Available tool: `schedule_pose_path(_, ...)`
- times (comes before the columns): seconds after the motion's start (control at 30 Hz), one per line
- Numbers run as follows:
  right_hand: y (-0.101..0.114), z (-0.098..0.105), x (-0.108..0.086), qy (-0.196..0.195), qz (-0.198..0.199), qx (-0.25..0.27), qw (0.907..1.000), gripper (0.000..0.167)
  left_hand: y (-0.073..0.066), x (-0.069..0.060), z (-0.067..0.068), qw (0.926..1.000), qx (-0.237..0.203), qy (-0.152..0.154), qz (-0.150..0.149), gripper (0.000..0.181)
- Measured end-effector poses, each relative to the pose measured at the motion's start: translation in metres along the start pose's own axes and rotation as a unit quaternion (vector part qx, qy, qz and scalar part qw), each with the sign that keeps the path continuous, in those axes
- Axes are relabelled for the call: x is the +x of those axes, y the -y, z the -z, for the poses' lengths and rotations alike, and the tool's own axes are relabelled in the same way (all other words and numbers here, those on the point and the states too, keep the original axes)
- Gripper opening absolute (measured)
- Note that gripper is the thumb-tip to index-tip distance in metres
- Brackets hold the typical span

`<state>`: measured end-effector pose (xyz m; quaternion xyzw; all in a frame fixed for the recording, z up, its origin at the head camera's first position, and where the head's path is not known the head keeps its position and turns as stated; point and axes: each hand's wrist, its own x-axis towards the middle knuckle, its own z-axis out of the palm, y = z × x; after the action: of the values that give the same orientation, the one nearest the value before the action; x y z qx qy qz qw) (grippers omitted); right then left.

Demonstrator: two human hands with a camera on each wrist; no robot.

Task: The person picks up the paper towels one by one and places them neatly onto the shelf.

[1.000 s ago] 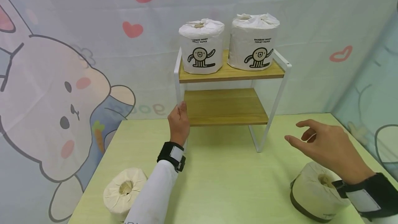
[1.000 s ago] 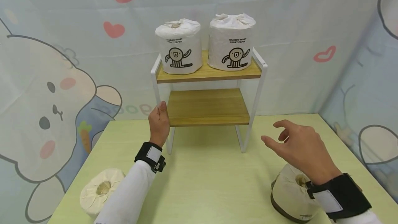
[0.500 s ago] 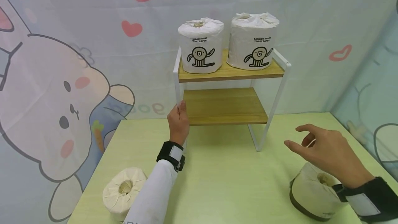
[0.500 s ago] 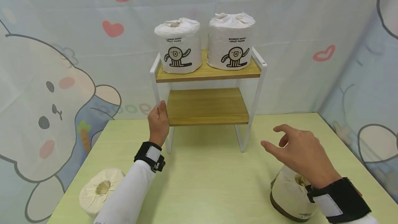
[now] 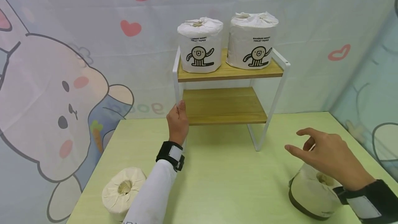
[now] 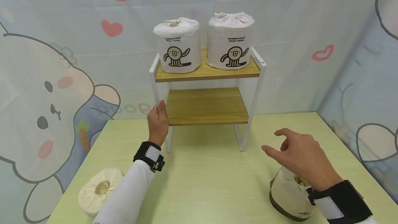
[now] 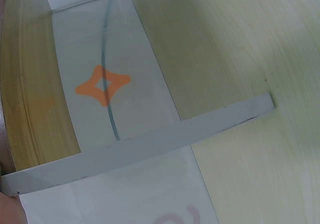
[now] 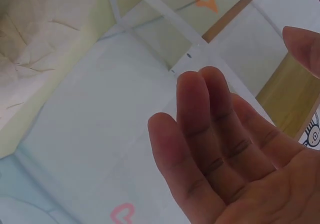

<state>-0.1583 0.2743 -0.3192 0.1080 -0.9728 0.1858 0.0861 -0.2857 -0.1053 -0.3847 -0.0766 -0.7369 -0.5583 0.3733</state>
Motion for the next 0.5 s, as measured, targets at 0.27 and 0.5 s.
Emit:
schedule_pose_path(0.27,-0.0026,-0.0027,-0.0027,0.017,-0.003,-0.003,0.9998,0.069,0.0014,-0.0003,-0.0009,1.0000,-0.001,-0.002,-0.003,0.046)
schedule_pose_path(0.5,-0.0044,-0.0039,-0.0051,0.031,-0.011,-0.013,0.9994,0.071,0.0016,-0.0002,-0.0007,1.0000,-0.002,0.001,-0.003,0.046)
